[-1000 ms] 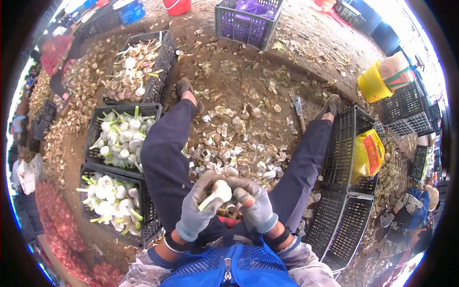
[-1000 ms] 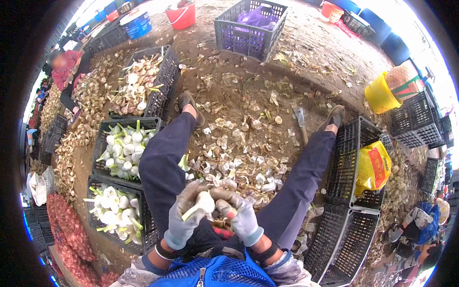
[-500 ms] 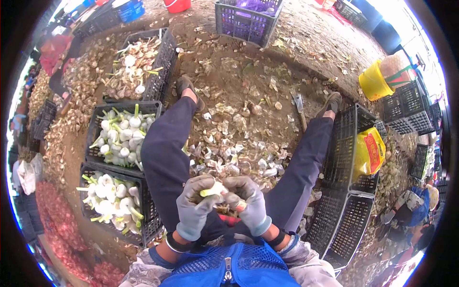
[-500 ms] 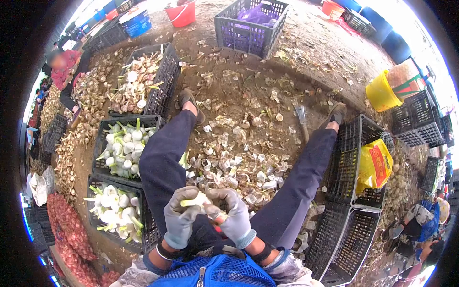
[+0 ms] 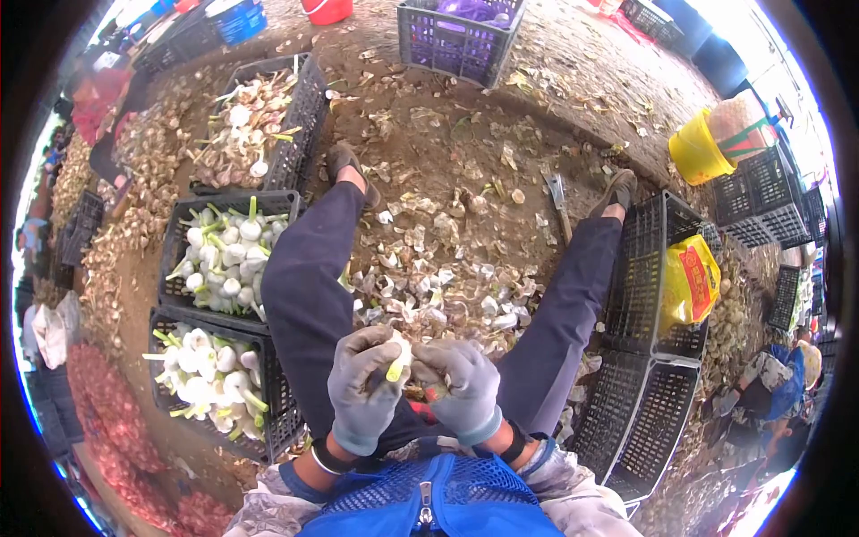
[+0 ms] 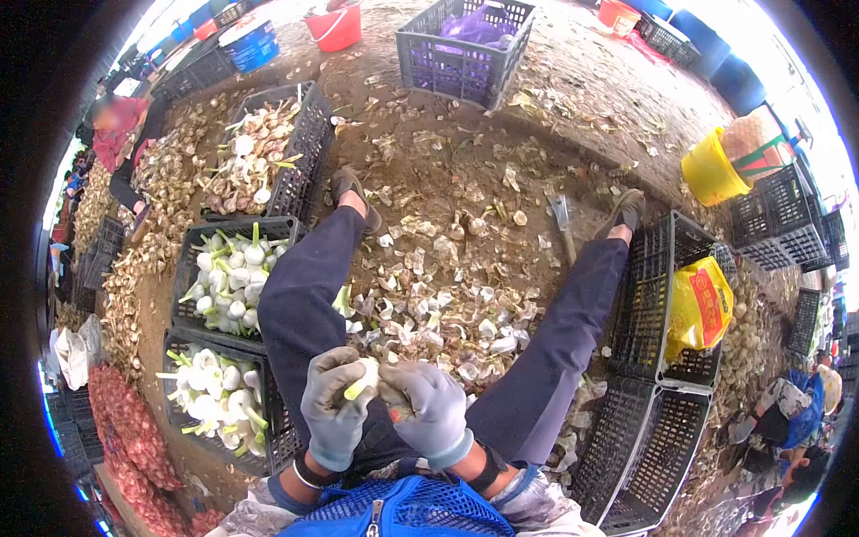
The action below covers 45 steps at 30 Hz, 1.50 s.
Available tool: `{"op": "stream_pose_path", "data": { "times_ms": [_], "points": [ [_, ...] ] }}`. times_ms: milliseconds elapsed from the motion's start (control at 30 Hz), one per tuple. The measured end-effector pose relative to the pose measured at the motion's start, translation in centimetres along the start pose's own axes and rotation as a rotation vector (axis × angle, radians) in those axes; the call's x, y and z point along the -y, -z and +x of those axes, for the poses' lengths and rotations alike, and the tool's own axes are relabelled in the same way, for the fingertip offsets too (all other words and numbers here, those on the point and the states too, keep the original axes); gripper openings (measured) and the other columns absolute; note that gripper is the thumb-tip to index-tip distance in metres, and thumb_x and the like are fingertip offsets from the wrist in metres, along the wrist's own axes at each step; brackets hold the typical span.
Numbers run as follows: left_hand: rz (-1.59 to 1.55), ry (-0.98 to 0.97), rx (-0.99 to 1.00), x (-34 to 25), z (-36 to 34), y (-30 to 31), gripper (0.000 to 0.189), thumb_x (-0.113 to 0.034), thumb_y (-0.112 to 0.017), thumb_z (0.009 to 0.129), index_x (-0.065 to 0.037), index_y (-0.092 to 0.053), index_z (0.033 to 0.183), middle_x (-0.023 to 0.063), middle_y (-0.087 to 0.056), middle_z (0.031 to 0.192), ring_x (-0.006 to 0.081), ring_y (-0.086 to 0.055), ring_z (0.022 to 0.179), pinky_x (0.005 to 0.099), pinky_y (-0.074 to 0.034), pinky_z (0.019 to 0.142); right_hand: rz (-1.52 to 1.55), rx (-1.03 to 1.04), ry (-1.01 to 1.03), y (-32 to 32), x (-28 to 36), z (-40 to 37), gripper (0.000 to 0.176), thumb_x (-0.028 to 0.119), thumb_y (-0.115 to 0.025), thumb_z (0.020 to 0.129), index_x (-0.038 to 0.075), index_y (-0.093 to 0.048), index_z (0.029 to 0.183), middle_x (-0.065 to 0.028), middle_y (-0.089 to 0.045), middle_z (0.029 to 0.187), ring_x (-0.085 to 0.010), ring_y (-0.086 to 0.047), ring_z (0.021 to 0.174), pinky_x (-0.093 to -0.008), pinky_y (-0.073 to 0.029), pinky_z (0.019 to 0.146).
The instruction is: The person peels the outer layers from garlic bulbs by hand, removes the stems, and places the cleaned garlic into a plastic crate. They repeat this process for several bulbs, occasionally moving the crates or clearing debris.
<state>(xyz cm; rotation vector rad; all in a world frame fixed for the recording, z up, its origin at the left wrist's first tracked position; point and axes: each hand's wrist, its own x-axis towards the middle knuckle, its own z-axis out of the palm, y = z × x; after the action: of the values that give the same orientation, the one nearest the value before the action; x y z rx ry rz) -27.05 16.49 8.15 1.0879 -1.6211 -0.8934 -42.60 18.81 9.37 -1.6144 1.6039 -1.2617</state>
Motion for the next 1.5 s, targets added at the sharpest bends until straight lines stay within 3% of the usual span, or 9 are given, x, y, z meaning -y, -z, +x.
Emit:
{"op": "stream_pose_path", "data": {
  "times_ms": [300,467,633,700,800,967,1200,1433,1500],
  "points": [
    [-1.259,0.589,-0.112,1.4,2.0,1.0,0.025,-0.023,-0.055,0.099,-0.004,-0.063,0.113,0.0113,-0.065,0.117,0.0300,-0.058,0.119,0.0517,-0.040,0.110,0.005,0.013,-0.218,0.4,-2.6,0.0,0.012,0.004,-0.070,0.083,0.002,-0.067,0.093,-0.0125,-0.068,0.085,-0.0237,-0.066,0.073,-0.0333,-0.052,0.066],
    [-1.620,0.735,-0.251,4.0,4.2,2.1,0.028,-0.020,-0.052,0.098,-0.002,-0.062,0.116,0.0119,-0.066,0.119,0.0329,-0.059,0.120,0.0563,-0.034,0.115,0.065,0.291,-0.285,1.6,-4.9,-1.4,0.021,0.006,-0.071,0.080,0.007,-0.069,0.101,-0.0139,-0.068,0.089,-0.0326,-0.067,0.084,-0.0405,-0.052,0.077],
    [-1.299,0.601,-0.586,5.8,9.7,6.5,0.031,-0.022,-0.058,0.096,-0.001,-0.059,0.119,0.0161,-0.064,0.118,0.0324,-0.060,0.115,0.0522,-0.049,0.102,-0.340,0.816,-0.339,2.6,-11.2,2.2,0.057,0.017,-0.064,0.084,0.017,-0.050,0.139,-0.0159,-0.066,0.114,-0.0376,-0.064,0.103,-0.0448,-0.051,0.088],
    [-0.633,0.360,-0.709,8.1,12.6,10.1,0.036,-0.025,-0.053,0.099,0.000,-0.056,0.124,0.0163,-0.062,0.122,0.0291,-0.059,0.115,0.0460,-0.049,0.100,-0.425,0.768,-0.157,1.4,-19.0,3.9,0.056,0.019,-0.063,0.084,0.021,-0.051,0.139,-0.0153,-0.064,0.116,-0.0380,-0.064,0.104,-0.0442,-0.052,0.089],
    [0.331,0.295,-0.835,10.8,15.4,14.9,0.043,-0.030,-0.045,0.104,0.002,-0.051,0.132,0.0165,-0.059,0.127,0.0241,-0.058,0.115,0.0368,-0.048,0.098,-0.669,0.690,-0.330,-0.7,-27.5,10.6,0.052,0.017,-0.059,0.085,0.029,-0.055,0.136,-0.0155,-0.056,0.132,-0.0379,-0.064,0.106,-0.0455,-0.053,0.089],
    [0.804,0.204,-0.533,11.2,16.8,14.4,0.043,-0.023,-0.046,0.102,0.007,-0.050,0.132,0.0177,-0.052,0.137,0.0275,-0.050,0.127,0.0405,-0.040,0.107,-0.677,0.571,-0.514,-5.6,-34.2,21.5,0.052,0.017,-0.057,0.085,0.036,-0.058,0.134,-0.0199,-0.039,0.151,-0.0373,-0.062,0.115,-0.0460,-0.053,0.092],
    [-0.041,0.459,-0.134,9.1,16.7,2.2,0.031,-0.011,-0.042,0.103,0.002,-0.052,0.129,0.0183,-0.057,0.129,0.0274,-0.056,0.122,0.0392,-0.048,0.106,-0.549,0.507,-0.436,-10.6,-41.4,22.5,0.054,0.013,-0.066,0.083,0.038,-0.061,0.132,-0.0219,-0.036,0.152,-0.0398,-0.058,0.120,-0.0421,-0.050,0.099],
    [-0.496,0.675,0.154,11.6,10.5,-4.1,0.070,-0.036,-0.055,0.100,-0.004,-0.023,0.153,0.0193,-0.034,0.152,0.0312,-0.048,0.130,0.0429,-0.046,0.105,0.505,0.374,-0.424,-3.6,-16.6,14.4,0.040,0.007,-0.066,0.090,0.017,-0.065,0.128,-0.0168,-0.036,0.155,-0.0303,-0.046,0.135,-0.0408,-0.046,0.107],
    [-0.520,0.631,0.214,11.4,9.0,-4.4,0.070,-0.033,-0.058,0.099,-0.002,-0.025,0.152,0.0166,-0.038,0.148,0.0240,-0.046,0.130,0.0362,-0.042,0.106,0.684,0.423,-0.268,-3.4,-13.6,9.9,0.042,0.024,-0.070,0.090,0.014,-0.064,0.131,-0.0226,-0.028,0.158,-0.0351,-0.029,0.146,-0.0449,-0.025,0.118]
  ]
}}
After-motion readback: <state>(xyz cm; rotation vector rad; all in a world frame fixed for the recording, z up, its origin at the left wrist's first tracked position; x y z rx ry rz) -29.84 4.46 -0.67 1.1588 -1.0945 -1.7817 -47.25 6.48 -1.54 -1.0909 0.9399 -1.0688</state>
